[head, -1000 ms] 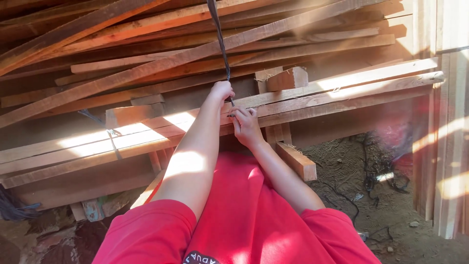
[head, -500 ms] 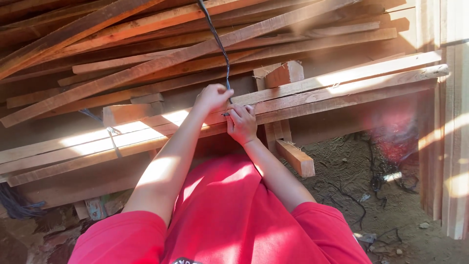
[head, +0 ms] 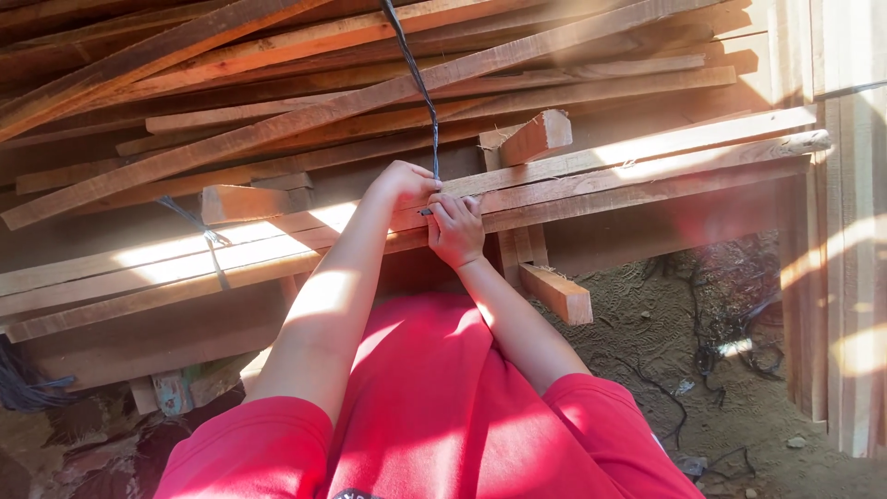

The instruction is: Bundling wooden planks together using plastic ties.

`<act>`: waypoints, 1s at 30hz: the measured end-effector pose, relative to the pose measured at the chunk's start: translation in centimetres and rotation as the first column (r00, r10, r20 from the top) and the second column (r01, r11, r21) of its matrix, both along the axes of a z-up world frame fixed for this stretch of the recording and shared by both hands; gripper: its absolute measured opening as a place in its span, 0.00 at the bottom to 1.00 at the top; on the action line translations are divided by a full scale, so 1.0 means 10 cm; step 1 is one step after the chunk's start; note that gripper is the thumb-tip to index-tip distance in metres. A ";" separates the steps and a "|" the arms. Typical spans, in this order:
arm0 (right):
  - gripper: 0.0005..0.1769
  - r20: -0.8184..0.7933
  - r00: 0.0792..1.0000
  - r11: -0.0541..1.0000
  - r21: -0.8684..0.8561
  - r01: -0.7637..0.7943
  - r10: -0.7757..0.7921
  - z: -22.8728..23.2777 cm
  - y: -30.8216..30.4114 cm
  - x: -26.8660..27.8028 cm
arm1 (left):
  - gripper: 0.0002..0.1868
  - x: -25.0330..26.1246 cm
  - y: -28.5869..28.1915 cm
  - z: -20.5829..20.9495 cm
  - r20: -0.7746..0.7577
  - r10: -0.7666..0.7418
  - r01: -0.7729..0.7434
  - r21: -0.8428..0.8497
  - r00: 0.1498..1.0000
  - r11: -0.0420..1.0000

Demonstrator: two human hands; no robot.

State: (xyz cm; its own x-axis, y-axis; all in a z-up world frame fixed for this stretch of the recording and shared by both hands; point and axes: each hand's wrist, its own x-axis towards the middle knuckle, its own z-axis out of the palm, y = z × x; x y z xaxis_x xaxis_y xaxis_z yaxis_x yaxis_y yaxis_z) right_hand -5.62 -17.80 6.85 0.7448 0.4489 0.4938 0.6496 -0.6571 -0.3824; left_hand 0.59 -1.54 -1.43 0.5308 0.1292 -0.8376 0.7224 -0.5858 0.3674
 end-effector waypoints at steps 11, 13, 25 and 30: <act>0.04 0.012 1.000 1.000 -0.011 -0.017 0.017 0.01 -0.01 0.00 | 0.19 -0.06 0.02 0.50 0.007 0.109 -0.109 -0.008 0.994 0.994; 0.03 0.004 1.000 1.000 -0.016 -0.017 0.017 0.01 -0.01 -0.01 | 0.19 -0.05 0.01 0.29 0.004 0.127 -0.127 -0.009 0.992 0.992; 0.04 0.031 0.999 0.999 -0.032 -0.007 0.008 -0.05 0.01 0.00 | 0.16 -0.26 -0.04 0.61 0.168 0.001 -0.003 0.012 0.986 1.000; 0.04 0.045 0.999 0.999 -0.045 0.005 -0.003 -0.01 0.00 -0.02 | 0.11 -0.48 -0.15 0.70 0.504 0.087 -0.148 0.081 0.860 0.986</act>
State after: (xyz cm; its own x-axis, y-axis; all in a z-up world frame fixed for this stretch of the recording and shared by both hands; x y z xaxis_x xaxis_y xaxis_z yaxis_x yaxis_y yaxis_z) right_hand -5.77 -17.85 6.79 0.7242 0.4684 0.5061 0.6627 -0.6757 -0.3229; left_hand -4.24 -3.06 5.55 0.8470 0.2945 -0.4426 0.5277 -0.5673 0.6322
